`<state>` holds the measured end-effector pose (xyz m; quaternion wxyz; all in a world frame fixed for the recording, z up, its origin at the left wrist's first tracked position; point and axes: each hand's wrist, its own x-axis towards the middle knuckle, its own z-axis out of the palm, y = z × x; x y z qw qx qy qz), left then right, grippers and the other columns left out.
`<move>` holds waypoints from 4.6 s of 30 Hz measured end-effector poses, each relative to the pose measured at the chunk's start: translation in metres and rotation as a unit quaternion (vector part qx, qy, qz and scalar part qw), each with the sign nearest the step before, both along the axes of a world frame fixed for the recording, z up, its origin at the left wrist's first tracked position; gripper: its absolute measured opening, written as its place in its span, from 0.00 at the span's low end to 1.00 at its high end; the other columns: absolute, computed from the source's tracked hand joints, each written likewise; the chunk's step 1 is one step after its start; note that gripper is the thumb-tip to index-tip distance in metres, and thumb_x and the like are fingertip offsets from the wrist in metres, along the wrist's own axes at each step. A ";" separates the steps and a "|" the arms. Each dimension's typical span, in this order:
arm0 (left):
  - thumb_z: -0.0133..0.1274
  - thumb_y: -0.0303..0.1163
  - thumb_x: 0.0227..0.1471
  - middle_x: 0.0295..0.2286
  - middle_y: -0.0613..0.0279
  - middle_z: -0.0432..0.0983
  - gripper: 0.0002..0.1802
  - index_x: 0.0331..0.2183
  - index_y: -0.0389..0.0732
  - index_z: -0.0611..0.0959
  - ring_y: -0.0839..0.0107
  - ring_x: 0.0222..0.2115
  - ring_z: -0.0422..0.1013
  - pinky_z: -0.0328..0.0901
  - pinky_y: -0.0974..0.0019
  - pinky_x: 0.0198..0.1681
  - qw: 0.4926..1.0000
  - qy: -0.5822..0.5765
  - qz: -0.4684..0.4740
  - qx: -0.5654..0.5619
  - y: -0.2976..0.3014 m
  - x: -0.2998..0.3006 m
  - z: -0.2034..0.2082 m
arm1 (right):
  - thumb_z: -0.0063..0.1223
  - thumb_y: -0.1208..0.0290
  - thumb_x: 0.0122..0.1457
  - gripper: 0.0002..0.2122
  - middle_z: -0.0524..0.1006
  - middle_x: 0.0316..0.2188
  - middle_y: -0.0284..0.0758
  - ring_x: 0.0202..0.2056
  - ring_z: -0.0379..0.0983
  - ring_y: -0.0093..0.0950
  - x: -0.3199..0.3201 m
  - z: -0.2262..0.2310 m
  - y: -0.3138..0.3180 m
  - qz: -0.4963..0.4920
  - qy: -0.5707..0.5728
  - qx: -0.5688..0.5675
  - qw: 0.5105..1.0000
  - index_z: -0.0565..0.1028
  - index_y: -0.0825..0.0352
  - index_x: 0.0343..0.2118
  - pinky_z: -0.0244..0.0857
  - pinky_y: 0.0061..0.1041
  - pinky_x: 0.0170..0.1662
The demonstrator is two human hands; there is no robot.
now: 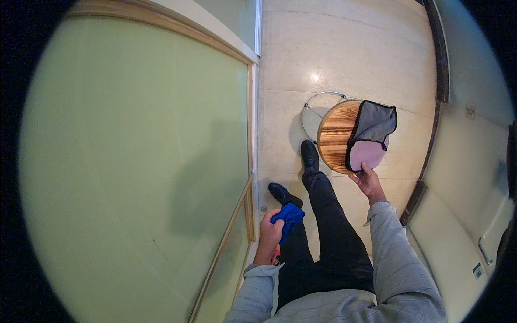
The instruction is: The person wipes wooden hangers with a blue cloth and places them back into a closet. Then the person wipes the frosted glass closet door with the blue cloth and finishes by wiping it with a purple cloth.
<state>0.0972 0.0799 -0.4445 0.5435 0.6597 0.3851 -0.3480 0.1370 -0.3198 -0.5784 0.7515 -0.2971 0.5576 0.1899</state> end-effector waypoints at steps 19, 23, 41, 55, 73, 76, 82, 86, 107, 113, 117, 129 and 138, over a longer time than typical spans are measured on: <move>0.52 0.24 0.47 0.38 0.53 0.80 0.20 0.45 0.33 0.81 0.66 0.38 0.75 0.70 0.65 0.45 0.999 -0.023 0.011 0.027 0.008 0.005 0.006 | 0.64 0.62 0.54 0.20 0.77 0.37 0.47 0.40 0.75 0.41 0.026 0.042 -0.009 0.445 0.048 -0.582 0.679 0.73 0.75 0.41 0.70 0.35 0.45; 0.51 0.23 0.48 0.37 0.55 0.80 0.19 0.45 0.33 0.81 0.67 0.37 0.75 0.70 0.66 0.45 0.999 -0.009 0.014 0.032 0.002 0.013 0.034 | 0.63 0.58 0.55 0.22 0.78 0.37 0.51 0.40 0.75 0.46 0.077 0.048 -0.001 0.467 -0.083 -0.621 0.624 0.75 0.77 0.38 0.69 0.39 0.45; 0.53 0.24 0.48 0.36 0.55 0.80 0.20 0.45 0.34 0.81 0.68 0.35 0.76 0.72 0.66 0.41 0.996 -0.015 0.076 0.048 -0.012 -0.106 0.026 | 0.55 0.71 0.48 0.18 0.77 0.39 0.58 0.44 0.76 0.53 0.129 0.045 0.030 0.469 -0.003 -0.582 0.664 0.70 0.77 0.41 0.70 0.43 0.49; 0.52 0.24 0.47 0.36 0.54 0.79 0.17 0.42 0.34 0.81 0.67 0.36 0.75 0.71 0.64 0.41 0.960 -0.067 0.175 0.207 0.002 -0.333 0.118 | 0.57 0.76 0.48 0.07 0.76 0.26 0.33 0.28 0.72 0.25 0.009 0.110 0.003 0.315 -0.207 -0.488 0.787 0.74 0.71 0.30 0.67 0.28 0.31; 0.56 0.32 0.43 0.25 0.49 0.83 0.14 0.28 0.31 0.87 0.61 0.27 0.79 0.73 0.59 0.36 0.927 -0.010 0.277 0.252 -0.075 -0.574 0.067 | 0.67 0.64 0.46 0.14 0.83 0.34 0.41 0.38 0.81 0.44 -0.183 0.170 -0.143 0.862 -0.143 -0.465 0.143 0.78 0.59 0.37 0.74 0.40 0.40; 0.57 0.31 0.42 0.25 0.51 0.82 0.15 0.31 0.32 0.87 0.62 0.27 0.78 0.73 0.59 0.35 0.923 -0.091 0.306 0.216 -0.071 -0.563 0.062 | 0.67 0.64 0.46 0.15 0.82 0.37 0.42 0.38 0.81 0.44 -0.185 0.182 -0.151 0.871 -0.133 -0.452 0.139 0.78 0.59 0.38 0.74 0.39 0.40; 0.57 0.32 0.42 0.32 0.48 0.83 0.17 0.34 0.30 0.86 0.60 0.32 0.78 0.73 0.59 0.39 0.900 -0.140 0.332 0.245 -0.058 -0.510 0.109 | 0.71 0.59 0.41 0.16 0.82 0.31 0.39 0.36 0.81 0.43 -0.159 0.143 -0.176 0.803 -0.178 -0.554 0.130 0.78 0.55 0.33 0.72 0.41 0.37; 0.57 0.32 0.43 0.33 0.47 0.83 0.18 0.35 0.29 0.85 0.60 0.35 0.78 0.72 0.60 0.42 0.894 -0.118 0.350 0.253 -0.065 -0.524 0.071 | 0.67 0.64 0.45 0.13 0.83 0.32 0.41 0.36 0.81 0.41 -0.103 0.142 -0.156 0.773 -0.258 -0.574 0.078 0.79 0.56 0.35 0.72 0.40 0.36; 0.50 0.29 0.50 0.35 0.57 0.78 0.21 0.47 0.33 0.80 0.66 0.30 0.74 0.71 0.63 0.34 0.869 -0.196 0.429 0.147 -0.093 -0.333 0.169 | 0.48 0.79 0.53 0.12 0.79 0.37 0.39 0.38 0.78 0.35 0.104 0.271 -0.019 0.218 -0.230 0.146 0.937 0.74 0.72 0.40 0.74 0.35 0.47; 0.49 0.27 0.49 0.34 0.58 0.77 0.21 0.46 0.33 0.79 0.65 0.29 0.75 0.71 0.64 0.31 0.833 -0.181 0.519 0.060 -0.092 -0.264 0.210 | 0.45 0.76 0.54 0.19 0.77 0.44 0.41 0.45 0.76 0.38 0.123 0.232 -0.017 0.250 -0.251 0.157 0.922 0.71 0.69 0.51 0.68 0.41 0.57; 0.51 0.26 0.50 0.35 0.57 0.79 0.20 0.46 0.31 0.80 0.66 0.30 0.76 0.72 0.64 0.31 0.849 -0.164 0.502 0.025 -0.099 -0.216 0.219 | 0.45 0.78 0.54 0.18 0.76 0.42 0.43 0.42 0.76 0.39 0.125 0.203 -0.036 0.226 -0.171 0.133 0.950 0.69 0.72 0.49 0.69 0.41 0.53; 0.59 0.28 0.52 0.41 0.56 0.80 0.22 0.49 0.30 0.79 0.69 0.41 0.75 0.69 0.67 0.46 0.932 -0.172 0.294 -0.121 -0.169 -0.035 0.177 | 0.45 0.79 0.54 0.09 0.76 0.34 0.41 0.36 0.76 0.37 0.091 0.259 -0.150 0.192 -0.185 -0.039 0.963 0.72 0.75 0.37 0.73 0.38 0.46; 0.63 0.41 0.54 0.56 0.44 0.69 0.41 0.62 0.32 0.66 0.56 0.55 0.68 0.70 0.56 0.51 0.977 -0.183 0.078 -0.070 -0.219 0.018 0.173 | 0.47 0.81 0.52 0.13 0.77 0.35 0.38 0.37 0.77 0.32 0.083 0.321 -0.181 0.230 -0.258 -0.105 0.932 0.72 0.75 0.42 0.73 0.31 0.43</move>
